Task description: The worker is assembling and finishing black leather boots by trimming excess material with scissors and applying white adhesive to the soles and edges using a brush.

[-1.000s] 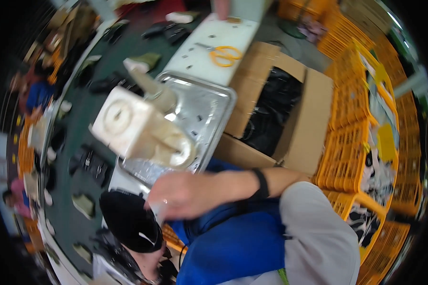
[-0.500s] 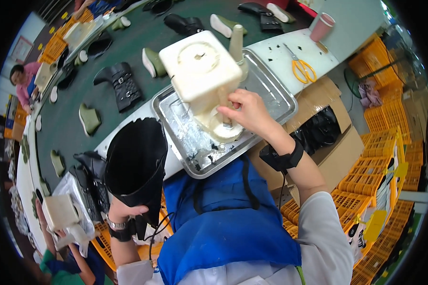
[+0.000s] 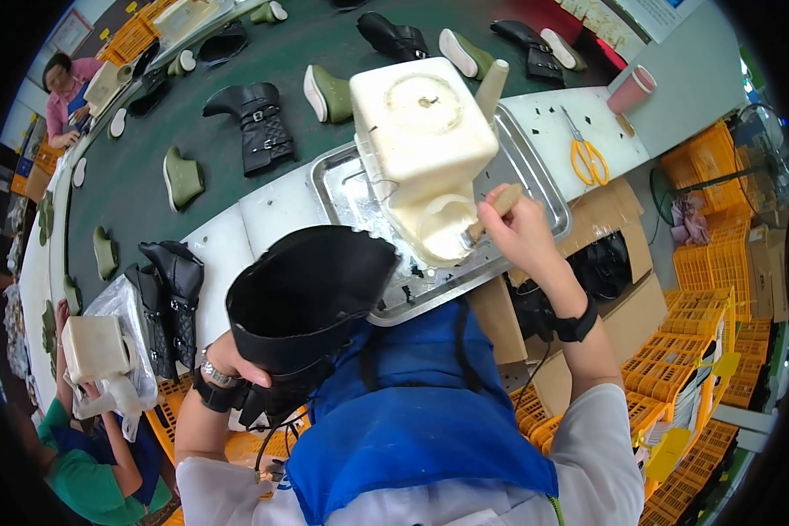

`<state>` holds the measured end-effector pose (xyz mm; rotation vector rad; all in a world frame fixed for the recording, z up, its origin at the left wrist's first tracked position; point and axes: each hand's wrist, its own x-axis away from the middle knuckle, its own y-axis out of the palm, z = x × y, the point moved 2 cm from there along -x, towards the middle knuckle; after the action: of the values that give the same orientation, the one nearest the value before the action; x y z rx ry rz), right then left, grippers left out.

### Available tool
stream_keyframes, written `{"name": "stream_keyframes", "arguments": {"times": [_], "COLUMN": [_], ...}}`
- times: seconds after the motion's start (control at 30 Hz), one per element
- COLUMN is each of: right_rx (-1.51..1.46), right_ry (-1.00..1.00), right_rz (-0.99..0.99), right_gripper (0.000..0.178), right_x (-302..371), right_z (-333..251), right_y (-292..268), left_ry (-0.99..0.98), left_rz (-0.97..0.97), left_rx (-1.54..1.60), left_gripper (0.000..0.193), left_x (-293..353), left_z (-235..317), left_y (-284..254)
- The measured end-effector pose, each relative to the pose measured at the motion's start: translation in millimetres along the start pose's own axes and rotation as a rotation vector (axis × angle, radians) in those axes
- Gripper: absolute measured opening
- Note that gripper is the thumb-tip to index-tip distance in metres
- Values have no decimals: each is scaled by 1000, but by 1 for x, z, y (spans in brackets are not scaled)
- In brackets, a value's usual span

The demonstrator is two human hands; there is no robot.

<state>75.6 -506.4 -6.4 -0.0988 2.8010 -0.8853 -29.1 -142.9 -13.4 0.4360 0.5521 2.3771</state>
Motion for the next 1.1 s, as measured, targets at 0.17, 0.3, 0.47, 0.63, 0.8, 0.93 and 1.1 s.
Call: {"name": "stream_keyframes", "arguments": {"times": [0.17, 0.3, 0.47, 0.63, 0.8, 0.93, 1.1], "right_rx": [-33, -229, -879, -982, -405, -379, -364], "right_ry": [37, 181, 327, 202, -456, -444, -375], "right_rz": [43, 64, -217, -302, -276, -281, -190], "right_gripper": [14, 13, 42, 23, 6, 6, 4], "right_x": [4, 0, -8, -7, -10, -6, 3], "right_z": [16, 16, -15, -59, -83, -77, -68], "right_y": [-20, -31, -23, 3, 3, 3, 3], "left_ry": [-23, -91, -177, -202, -155, -95, -26], "left_rz": [-110, -184, -274, -454, -403, -347, -282], "left_rx": [197, 281, 375, 175, 93, 9, -104], "left_gripper": [78, 78, 77, 85, 87, 89, 91], "left_x": [-5, -13, -27, -41, -42, -67, -40], "left_z": [-8, -22, -34, -53, -45, -29, -7], "left_y": [8, 4, 4, -8, 3, 22, 21]}}
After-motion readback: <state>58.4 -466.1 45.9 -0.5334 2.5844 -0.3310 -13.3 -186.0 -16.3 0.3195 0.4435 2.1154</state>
